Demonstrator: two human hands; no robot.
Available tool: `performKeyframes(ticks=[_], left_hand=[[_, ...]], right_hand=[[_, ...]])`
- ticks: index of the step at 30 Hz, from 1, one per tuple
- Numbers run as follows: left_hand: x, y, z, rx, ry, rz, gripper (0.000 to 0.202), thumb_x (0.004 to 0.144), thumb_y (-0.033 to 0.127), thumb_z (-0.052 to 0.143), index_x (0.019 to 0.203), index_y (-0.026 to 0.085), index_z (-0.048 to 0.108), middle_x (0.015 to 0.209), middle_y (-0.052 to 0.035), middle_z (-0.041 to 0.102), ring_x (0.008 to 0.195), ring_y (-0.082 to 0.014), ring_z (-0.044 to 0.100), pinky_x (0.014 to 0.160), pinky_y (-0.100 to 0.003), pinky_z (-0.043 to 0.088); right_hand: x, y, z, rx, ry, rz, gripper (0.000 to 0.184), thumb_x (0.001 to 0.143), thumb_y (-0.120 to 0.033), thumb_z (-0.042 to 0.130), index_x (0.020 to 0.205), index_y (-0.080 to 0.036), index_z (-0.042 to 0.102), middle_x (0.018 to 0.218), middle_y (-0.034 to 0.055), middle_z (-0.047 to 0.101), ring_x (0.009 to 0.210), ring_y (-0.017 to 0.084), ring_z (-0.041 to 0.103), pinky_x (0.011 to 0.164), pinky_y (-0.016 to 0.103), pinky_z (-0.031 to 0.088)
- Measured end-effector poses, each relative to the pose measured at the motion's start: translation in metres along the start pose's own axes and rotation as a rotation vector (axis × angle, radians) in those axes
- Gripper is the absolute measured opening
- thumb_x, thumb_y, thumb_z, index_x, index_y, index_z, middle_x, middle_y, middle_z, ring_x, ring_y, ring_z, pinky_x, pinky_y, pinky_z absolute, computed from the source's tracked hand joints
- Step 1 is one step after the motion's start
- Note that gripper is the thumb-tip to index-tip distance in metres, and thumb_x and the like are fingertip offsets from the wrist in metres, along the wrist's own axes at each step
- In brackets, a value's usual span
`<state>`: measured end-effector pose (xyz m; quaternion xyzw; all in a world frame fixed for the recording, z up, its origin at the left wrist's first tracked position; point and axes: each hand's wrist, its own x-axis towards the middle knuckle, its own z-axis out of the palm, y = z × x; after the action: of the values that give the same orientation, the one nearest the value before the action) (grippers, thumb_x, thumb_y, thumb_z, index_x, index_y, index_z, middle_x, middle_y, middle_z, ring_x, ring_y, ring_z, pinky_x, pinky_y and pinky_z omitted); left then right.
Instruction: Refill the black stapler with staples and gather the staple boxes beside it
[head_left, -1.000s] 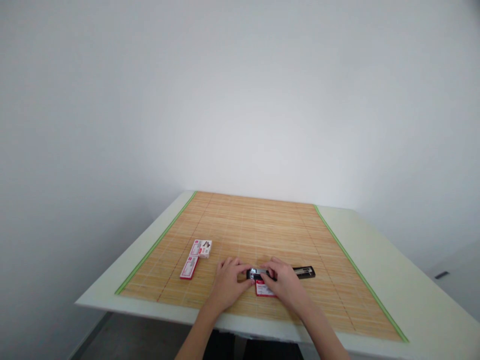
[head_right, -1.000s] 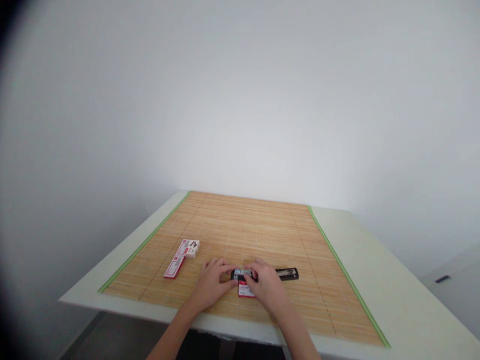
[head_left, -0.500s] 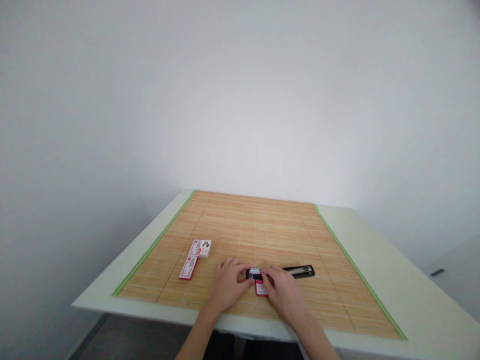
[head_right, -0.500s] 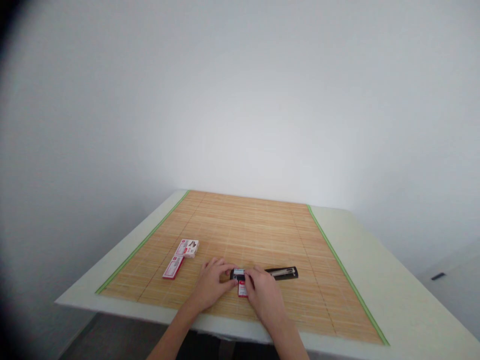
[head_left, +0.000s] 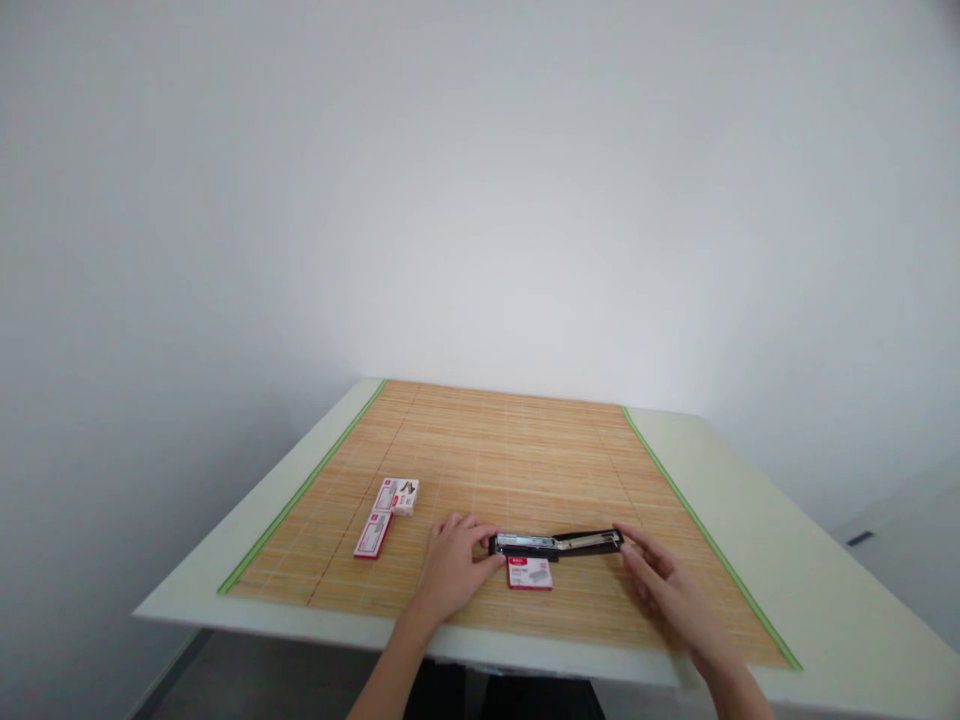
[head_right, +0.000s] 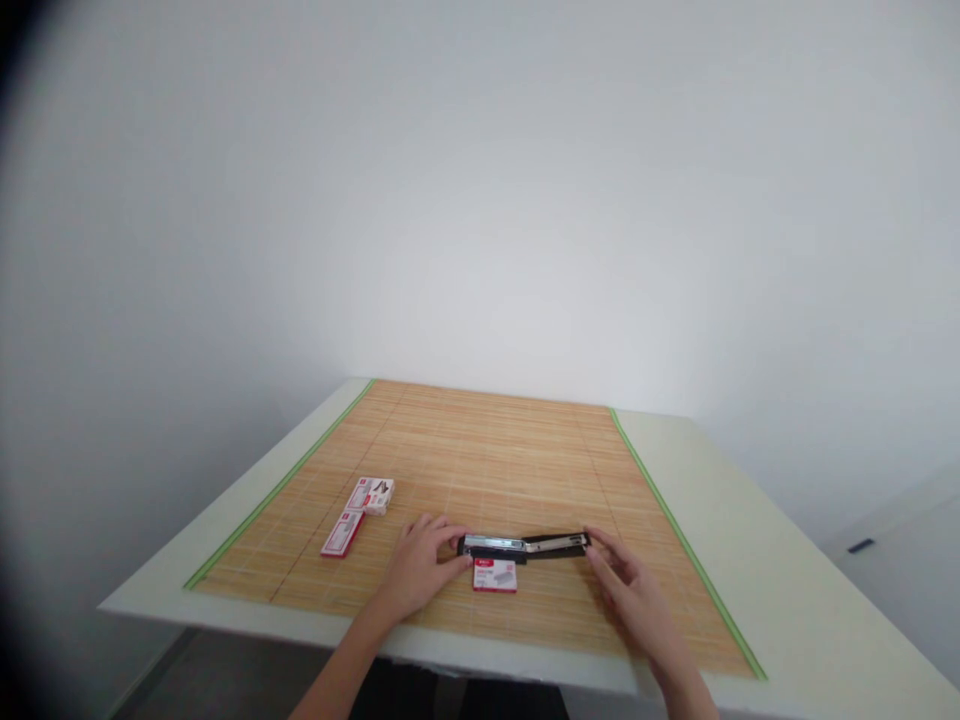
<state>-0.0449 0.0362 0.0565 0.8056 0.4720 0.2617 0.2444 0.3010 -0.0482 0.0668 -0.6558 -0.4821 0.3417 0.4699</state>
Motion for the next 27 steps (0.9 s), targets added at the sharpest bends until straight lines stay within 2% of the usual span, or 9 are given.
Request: performKeyframes(ticks=[3,6,8,10,14,17,20,23,27], left_hand=[[0.000,0.000,-0.001,0.010,-0.009,0.004,0.032,0.088,0.045,0.073,0.119,0.039,0.072,0.104,0.0006,0.068,0.105,-0.0249,0.054,0.094,-0.038,0.034],[-0.001,0.001,-0.001,0.011,-0.003,0.002,0.033,0.088,0.047,0.073,0.120,0.039,0.072,0.103,0.0004,0.068,0.106,-0.0250,0.054,0.093,-0.038,0.034],[-0.001,0.001,-0.001,0.007,0.007,-0.002,0.033,0.088,0.047,0.073,0.119,0.038,0.073,0.103,0.0002,0.068,0.105,-0.0252,0.054,0.092,-0.038,0.034],[0.000,0.001,-0.001,0.007,0.013,-0.001,0.032,0.087,0.046,0.075,0.118,0.038,0.073,0.102,0.0006,0.068,0.104,-0.0251,0.055,0.092,-0.038,0.034],[-0.001,0.004,-0.002,0.035,0.013,-0.006,0.027,0.088,0.046,0.073,0.113,0.036,0.074,0.101,0.0005,0.068,0.104,-0.0252,0.055,0.093,-0.038,0.034],[-0.001,0.006,-0.002,0.063,0.015,-0.014,0.023,0.090,0.048,0.069,0.107,0.032,0.074,0.102,-0.0002,0.068,0.105,-0.0256,0.054,0.092,-0.038,0.034],[-0.001,0.007,-0.001,0.075,0.019,-0.012,0.022,0.088,0.047,0.072,0.102,0.032,0.074,0.102,0.0005,0.069,0.103,-0.0254,0.055,0.090,-0.037,0.033],[-0.001,0.006,-0.001,0.062,0.027,0.000,0.021,0.087,0.046,0.073,0.103,0.033,0.074,0.101,0.0010,0.069,0.102,-0.0255,0.055,0.089,-0.036,0.033],[-0.001,0.005,-0.002,0.045,0.034,0.001,0.020,0.085,0.045,0.074,0.098,0.031,0.073,0.099,0.0009,0.069,0.101,-0.0253,0.055,0.089,-0.037,0.034]], right_hand=[[0.003,-0.003,0.008,0.132,-0.108,0.031,0.071,0.083,-0.071,0.068,0.135,-0.023,0.060,0.074,-0.0031,0.050,0.053,0.011,0.039,0.047,0.025,0.029],[0.012,-0.023,0.020,0.119,-0.076,-0.066,0.064,0.083,-0.067,0.071,0.127,-0.022,0.063,0.080,-0.0005,0.054,0.062,0.013,0.046,0.054,0.025,0.035],[0.018,-0.043,0.031,0.085,-0.111,-0.151,0.058,0.084,-0.065,0.071,0.121,-0.021,0.065,0.082,0.0006,0.056,0.070,0.015,0.052,0.062,0.027,0.041],[0.023,-0.065,0.046,0.006,-0.180,-0.227,0.051,0.085,-0.062,0.071,0.116,-0.020,0.067,0.078,-0.0010,0.055,0.073,0.016,0.053,0.068,0.028,0.044],[0.026,-0.101,0.087,-0.276,-0.328,-0.334,0.032,0.088,-0.046,0.072,0.109,-0.022,0.068,0.071,-0.0043,0.055,0.065,0.014,0.051,0.063,0.026,0.040],[0.025,-0.113,0.120,-0.493,-0.398,-0.382,0.020,0.083,-0.032,0.076,0.100,-0.023,0.069,0.071,-0.0037,0.060,0.066,0.014,0.054,0.061,0.025,0.034],[0.023,-0.112,0.143,-0.623,-0.404,-0.415,0.018,0.077,-0.024,0.078,0.093,-0.023,0.070,0.079,-0.0017,0.066,0.073,0.015,0.057,0.065,0.026,0.033],[0.024,-0.109,0.149,-0.648,-0.420,-0.425,0.019,0.077,-0.023,0.077,0.095,-0.022,0.071,0.088,0.0003,0.069,0.080,0.017,0.060,0.069,0.026,0.035],[0.028,-0.105,0.134,-0.595,-0.447,-0.471,0.035,0.073,-0.023,0.080,0.108,-0.023,0.072,0.106,0.0044,0.069,0.099,0.021,0.061,0.083,0.028,0.042]])
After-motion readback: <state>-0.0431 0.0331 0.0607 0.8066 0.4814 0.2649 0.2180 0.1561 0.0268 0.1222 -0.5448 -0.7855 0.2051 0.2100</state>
